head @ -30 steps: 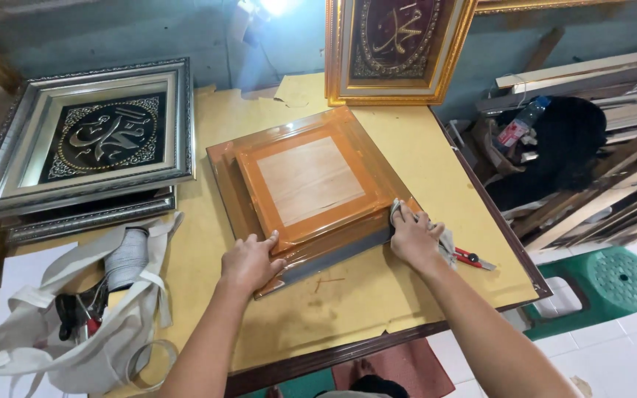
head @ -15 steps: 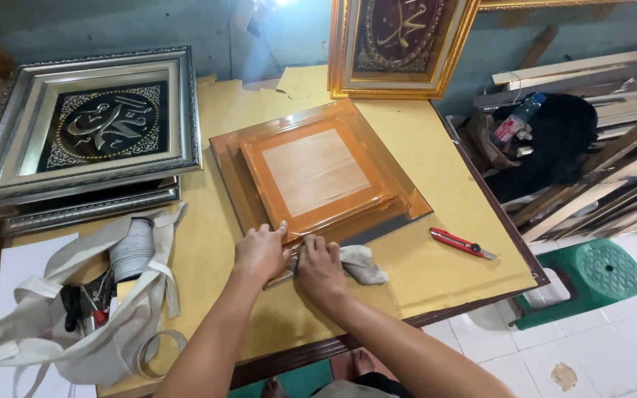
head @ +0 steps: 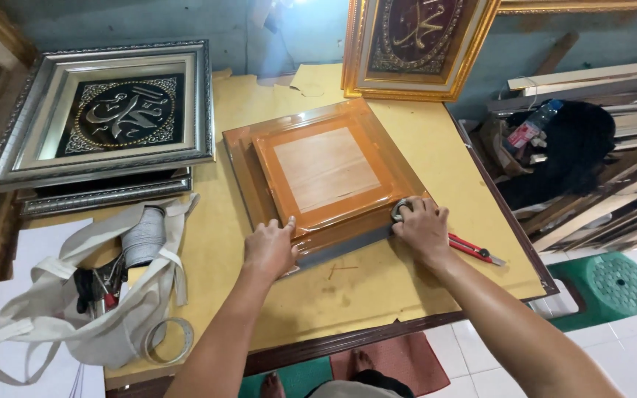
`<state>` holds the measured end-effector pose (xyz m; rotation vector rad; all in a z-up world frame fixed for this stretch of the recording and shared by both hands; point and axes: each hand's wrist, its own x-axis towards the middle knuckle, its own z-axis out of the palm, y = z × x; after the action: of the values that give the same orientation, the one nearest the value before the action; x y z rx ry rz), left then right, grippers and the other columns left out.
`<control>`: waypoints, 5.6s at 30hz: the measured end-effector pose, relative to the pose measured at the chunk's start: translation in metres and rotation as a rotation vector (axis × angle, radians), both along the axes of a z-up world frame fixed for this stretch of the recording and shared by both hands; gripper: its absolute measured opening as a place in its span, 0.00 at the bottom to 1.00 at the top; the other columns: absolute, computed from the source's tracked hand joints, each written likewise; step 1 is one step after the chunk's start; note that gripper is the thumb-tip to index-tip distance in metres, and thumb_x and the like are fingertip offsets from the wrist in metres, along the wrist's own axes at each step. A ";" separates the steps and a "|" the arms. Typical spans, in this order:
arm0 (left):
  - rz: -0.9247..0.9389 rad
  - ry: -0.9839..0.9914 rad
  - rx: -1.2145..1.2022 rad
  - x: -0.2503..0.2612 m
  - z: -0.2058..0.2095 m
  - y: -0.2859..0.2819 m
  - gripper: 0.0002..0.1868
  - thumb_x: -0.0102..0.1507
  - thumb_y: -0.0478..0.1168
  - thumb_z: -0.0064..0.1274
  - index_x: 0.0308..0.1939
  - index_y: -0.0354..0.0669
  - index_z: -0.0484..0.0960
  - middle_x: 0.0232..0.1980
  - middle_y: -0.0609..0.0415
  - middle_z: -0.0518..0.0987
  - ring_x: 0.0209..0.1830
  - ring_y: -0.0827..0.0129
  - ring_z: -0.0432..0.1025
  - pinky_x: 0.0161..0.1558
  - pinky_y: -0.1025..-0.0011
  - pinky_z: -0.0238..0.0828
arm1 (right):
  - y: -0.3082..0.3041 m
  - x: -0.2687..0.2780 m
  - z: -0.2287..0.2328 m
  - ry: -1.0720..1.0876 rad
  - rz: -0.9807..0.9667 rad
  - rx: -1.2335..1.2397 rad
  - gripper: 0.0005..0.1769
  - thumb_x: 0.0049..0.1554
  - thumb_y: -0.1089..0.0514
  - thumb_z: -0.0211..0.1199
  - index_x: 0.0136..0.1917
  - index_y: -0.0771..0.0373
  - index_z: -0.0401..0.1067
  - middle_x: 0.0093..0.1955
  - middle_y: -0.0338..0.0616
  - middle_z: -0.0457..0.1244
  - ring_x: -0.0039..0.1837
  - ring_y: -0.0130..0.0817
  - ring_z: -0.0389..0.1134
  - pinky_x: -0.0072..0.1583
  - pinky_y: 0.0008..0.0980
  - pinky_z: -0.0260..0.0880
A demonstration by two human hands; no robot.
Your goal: Applying adhesive tape to the back of a picture frame to secure the backing and smoothing it with a cloth.
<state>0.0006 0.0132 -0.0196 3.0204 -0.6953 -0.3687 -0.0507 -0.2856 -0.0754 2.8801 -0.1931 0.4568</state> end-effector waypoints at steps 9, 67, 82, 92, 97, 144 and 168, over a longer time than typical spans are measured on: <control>0.019 -0.017 -0.039 -0.003 0.003 -0.001 0.29 0.53 0.50 0.48 0.59 0.53 0.66 0.44 0.49 0.71 0.47 0.54 0.67 0.39 0.54 0.70 | 0.153 -0.006 0.001 -0.259 0.509 0.321 0.02 0.47 0.50 0.53 0.35 0.46 0.65 0.40 0.29 0.60 0.49 0.32 0.59 0.44 0.32 0.55; 0.180 -0.100 -0.482 -0.023 0.000 0.050 0.17 0.49 0.48 0.53 0.35 0.44 0.70 0.32 0.48 0.66 0.40 0.54 0.67 0.38 0.64 0.67 | 0.076 -0.004 -0.014 -0.294 0.105 0.691 0.06 0.42 0.56 0.60 0.35 0.47 0.66 0.39 0.28 0.61 0.44 0.32 0.63 0.45 0.29 0.62; 0.115 -0.062 -0.192 -0.016 -0.002 0.033 0.26 0.52 0.49 0.52 0.44 0.37 0.61 0.39 0.46 0.68 0.44 0.51 0.67 0.38 0.57 0.69 | 0.124 -0.014 0.009 -0.160 0.402 0.433 0.18 0.42 0.56 0.52 0.47 0.40 0.70 0.46 0.21 0.60 0.50 0.31 0.58 0.46 0.31 0.58; 0.087 -0.098 -0.111 -0.009 -0.012 0.028 0.24 0.50 0.48 0.52 0.43 0.39 0.63 0.39 0.48 0.69 0.43 0.53 0.68 0.38 0.58 0.70 | 0.153 -0.008 0.011 -0.093 0.615 0.301 0.22 0.40 0.53 0.50 0.49 0.39 0.68 0.49 0.21 0.59 0.51 0.30 0.57 0.46 0.29 0.55; 0.114 -0.025 -0.188 -0.009 -0.003 0.037 0.25 0.51 0.47 0.52 0.44 0.36 0.62 0.39 0.45 0.69 0.43 0.50 0.67 0.38 0.55 0.69 | 0.064 -0.010 0.024 -0.222 0.414 0.208 0.15 0.42 0.55 0.53 0.42 0.37 0.71 0.45 0.17 0.61 0.49 0.28 0.59 0.46 0.31 0.53; 0.252 0.156 -0.413 -0.025 0.015 0.066 0.19 0.54 0.50 0.46 0.41 0.47 0.61 0.44 0.49 0.70 0.50 0.52 0.63 0.48 0.55 0.65 | 0.183 -0.017 0.011 -0.224 0.770 0.437 0.15 0.40 0.56 0.54 0.42 0.44 0.73 0.44 0.30 0.62 0.48 0.33 0.62 0.44 0.30 0.58; 0.068 -0.130 -0.551 -0.044 0.006 -0.042 0.23 0.60 0.48 0.40 0.57 0.45 0.60 0.62 0.50 0.59 0.64 0.58 0.50 0.64 0.56 0.38 | 0.142 -0.032 0.015 -0.200 0.580 0.357 0.23 0.48 0.49 0.49 0.56 0.55 0.65 0.54 0.46 0.61 0.58 0.45 0.58 0.52 0.43 0.54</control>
<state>-0.0439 -0.0291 -0.0134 2.5452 -0.5794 0.0257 -0.0827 -0.1438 -0.0606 3.2040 0.6082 0.8892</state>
